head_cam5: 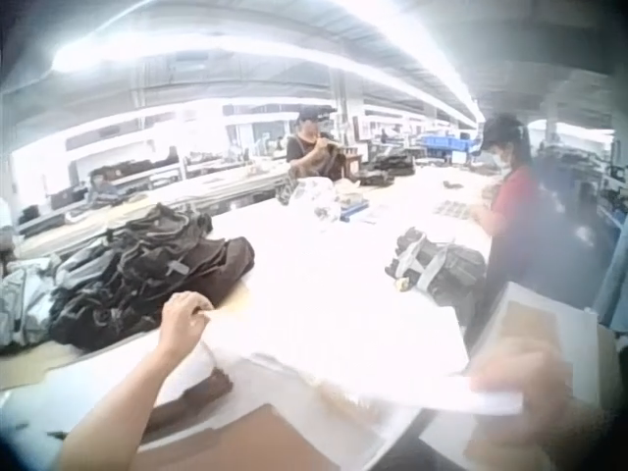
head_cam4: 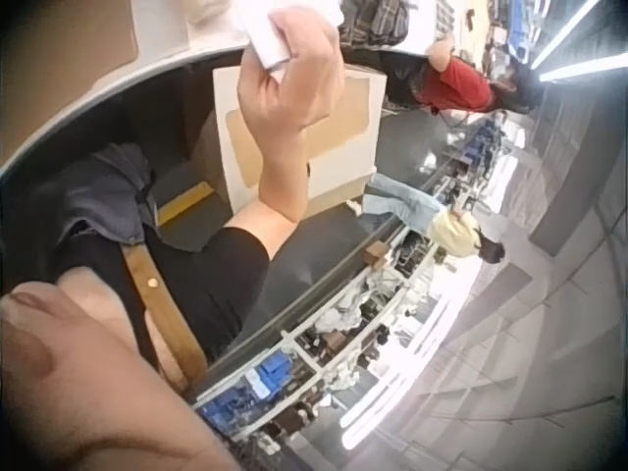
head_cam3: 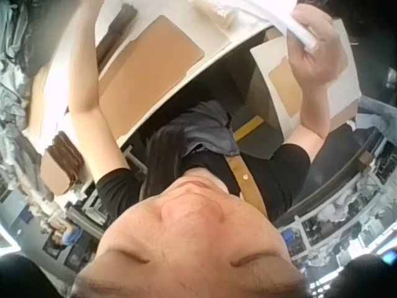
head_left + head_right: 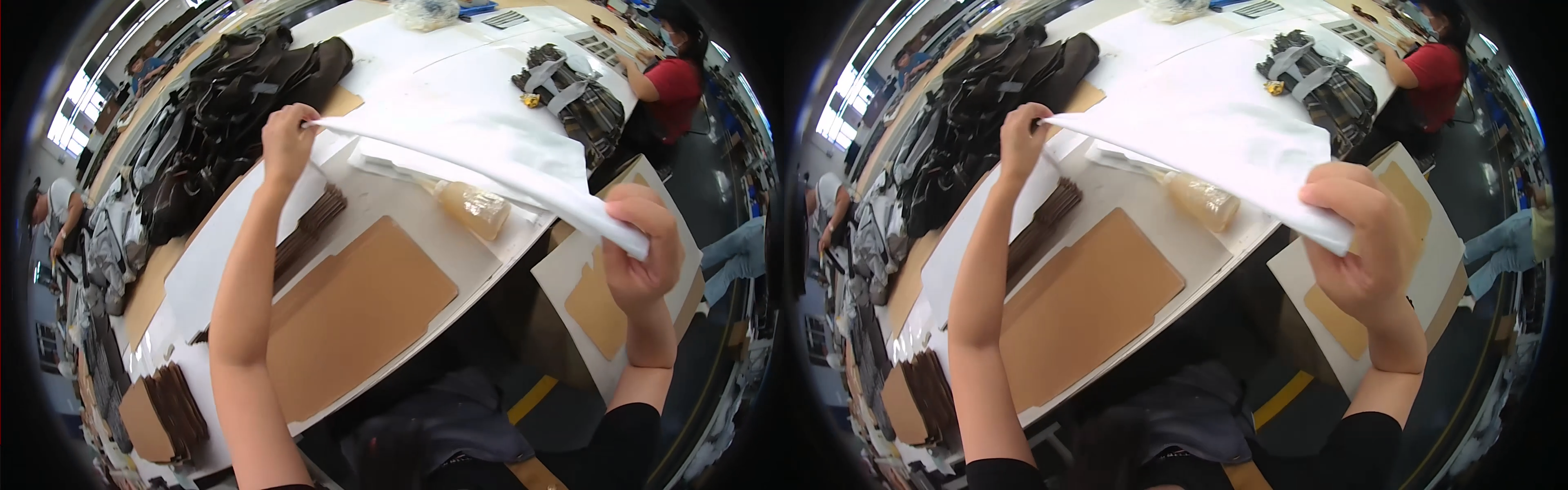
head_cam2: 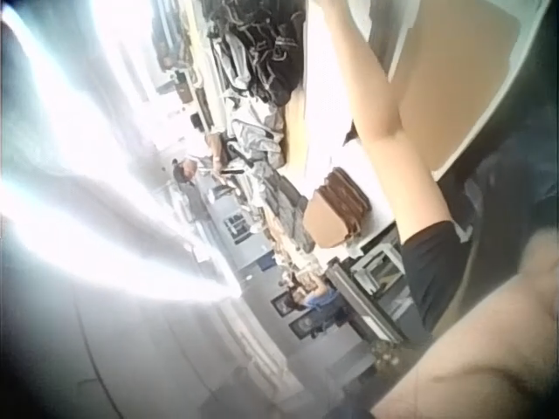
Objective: Applying glue and attaching fabric linings to leather or cardboard components for assembly.
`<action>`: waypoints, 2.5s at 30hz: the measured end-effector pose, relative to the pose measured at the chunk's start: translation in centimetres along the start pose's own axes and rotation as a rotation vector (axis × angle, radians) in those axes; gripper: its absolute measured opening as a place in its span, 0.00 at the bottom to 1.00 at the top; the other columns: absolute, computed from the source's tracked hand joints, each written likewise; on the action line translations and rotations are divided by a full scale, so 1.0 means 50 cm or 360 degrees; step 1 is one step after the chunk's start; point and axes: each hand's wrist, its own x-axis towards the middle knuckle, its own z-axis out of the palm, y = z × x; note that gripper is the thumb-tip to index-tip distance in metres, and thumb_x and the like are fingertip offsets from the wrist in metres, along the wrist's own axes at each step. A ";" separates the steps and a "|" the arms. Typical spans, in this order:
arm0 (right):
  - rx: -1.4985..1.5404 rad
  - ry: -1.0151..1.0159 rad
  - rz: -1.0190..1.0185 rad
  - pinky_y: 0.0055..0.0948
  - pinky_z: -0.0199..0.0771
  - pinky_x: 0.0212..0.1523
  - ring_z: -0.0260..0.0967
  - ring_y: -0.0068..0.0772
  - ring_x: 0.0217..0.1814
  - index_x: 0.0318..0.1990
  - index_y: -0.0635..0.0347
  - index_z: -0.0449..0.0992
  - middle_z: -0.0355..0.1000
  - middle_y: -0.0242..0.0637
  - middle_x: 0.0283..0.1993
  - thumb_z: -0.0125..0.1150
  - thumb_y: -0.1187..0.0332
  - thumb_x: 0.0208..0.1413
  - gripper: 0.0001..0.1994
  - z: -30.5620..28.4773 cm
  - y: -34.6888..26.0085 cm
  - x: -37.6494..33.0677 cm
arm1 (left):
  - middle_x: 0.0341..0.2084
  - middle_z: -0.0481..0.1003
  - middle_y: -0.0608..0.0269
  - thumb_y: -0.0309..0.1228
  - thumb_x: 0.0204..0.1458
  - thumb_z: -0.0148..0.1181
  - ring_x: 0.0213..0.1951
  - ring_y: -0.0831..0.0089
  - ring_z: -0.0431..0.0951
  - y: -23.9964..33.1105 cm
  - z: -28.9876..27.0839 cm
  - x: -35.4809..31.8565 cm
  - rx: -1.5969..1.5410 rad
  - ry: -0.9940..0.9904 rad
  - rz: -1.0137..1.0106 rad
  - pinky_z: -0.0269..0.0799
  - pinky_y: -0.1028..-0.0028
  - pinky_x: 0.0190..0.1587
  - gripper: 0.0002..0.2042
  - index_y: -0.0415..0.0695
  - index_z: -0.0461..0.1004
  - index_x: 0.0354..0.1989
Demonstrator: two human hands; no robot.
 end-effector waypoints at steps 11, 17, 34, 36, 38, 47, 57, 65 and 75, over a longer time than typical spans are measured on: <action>0.0826 0.0012 0.1252 0.19 0.71 0.49 0.73 0.19 0.42 0.50 0.64 0.79 0.77 0.30 0.39 0.65 0.73 0.61 0.11 0.085 0.101 -0.030 | 0.47 0.79 0.66 0.36 0.65 0.57 0.50 0.83 0.74 0.031 -0.445 -0.295 -0.1476 0.0030 -0.1073 0.65 0.78 0.53 0.10 0.44 0.73 0.47; 0.1427 -0.0522 0.1585 0.22 0.75 0.48 0.75 0.19 0.42 0.53 0.69 0.78 0.81 0.36 0.44 0.66 0.70 0.61 0.15 0.211 0.081 -0.035 | 0.33 0.82 0.65 0.36 0.64 0.60 0.35 0.85 0.77 0.114 -0.539 -0.447 -0.0838 0.0104 -0.1335 0.70 0.82 0.43 0.15 0.37 0.74 0.51; 0.1157 -0.0858 0.1249 0.19 0.74 0.42 0.74 0.17 0.37 0.51 0.71 0.78 0.80 0.32 0.38 0.62 0.72 0.63 0.13 0.337 -0.020 -0.102 | 0.25 0.77 0.71 0.31 0.63 0.62 0.27 0.89 0.69 0.154 -0.544 -0.735 -0.0467 0.0057 -0.1635 0.62 0.84 0.30 0.10 0.35 0.77 0.41; 0.1154 -0.0858 0.1187 0.20 0.74 0.44 0.74 0.17 0.41 0.51 0.73 0.77 0.80 0.34 0.41 0.61 0.74 0.63 0.13 0.341 -0.019 -0.101 | 0.25 0.77 0.71 0.32 0.63 0.62 0.27 0.89 0.69 0.152 -0.543 -0.739 -0.0489 0.0111 -0.1651 0.62 0.84 0.30 0.10 0.35 0.77 0.41; 0.1144 -0.0862 0.1186 0.20 0.74 0.45 0.74 0.18 0.42 0.51 0.72 0.77 0.80 0.35 0.42 0.61 0.73 0.63 0.13 0.344 -0.012 -0.105 | 0.26 0.78 0.70 0.32 0.63 0.62 0.27 0.89 0.69 0.146 -0.543 -0.748 -0.0524 0.0146 -0.1675 0.63 0.84 0.30 0.11 0.35 0.77 0.42; 0.1024 -0.0946 0.1073 0.19 0.72 0.41 0.71 0.16 0.37 0.49 0.70 0.78 0.78 0.31 0.39 0.63 0.73 0.61 0.12 0.398 0.028 -0.136 | 0.25 0.77 0.65 0.31 0.57 0.65 0.28 0.79 0.72 0.129 -0.510 -0.745 -0.0032 -0.0045 -0.1560 0.68 0.76 0.34 0.10 0.35 0.78 0.36; 0.1022 -0.0750 0.1074 0.19 0.71 0.45 0.71 0.17 0.41 0.47 0.67 0.78 0.78 0.30 0.40 0.63 0.74 0.61 0.09 0.394 0.017 -0.129 | 0.26 0.77 0.67 0.31 0.58 0.64 0.30 0.81 0.71 0.138 -0.528 -0.752 -0.0108 0.0087 -0.1646 0.67 0.77 0.35 0.08 0.38 0.78 0.36; 0.1225 -0.0773 0.1377 0.22 0.70 0.54 0.74 0.21 0.47 0.50 0.69 0.77 0.79 0.35 0.45 0.62 0.71 0.63 0.12 0.342 -0.003 -0.116 | 0.26 0.75 0.74 0.30 0.61 0.64 0.29 0.88 0.67 0.204 -0.573 -0.767 -0.0877 0.0428 -0.1859 0.61 0.83 0.33 0.06 0.40 0.77 0.38; 0.1168 -0.1001 0.1497 0.19 0.70 0.49 0.73 0.17 0.43 0.47 0.68 0.78 0.79 0.33 0.42 0.63 0.72 0.63 0.09 0.331 -0.012 -0.144 | 0.25 0.71 0.75 0.30 0.59 0.66 0.28 0.89 0.65 0.255 -0.565 -0.842 -0.0842 0.0253 -0.2038 0.60 0.84 0.30 0.08 0.40 0.74 0.34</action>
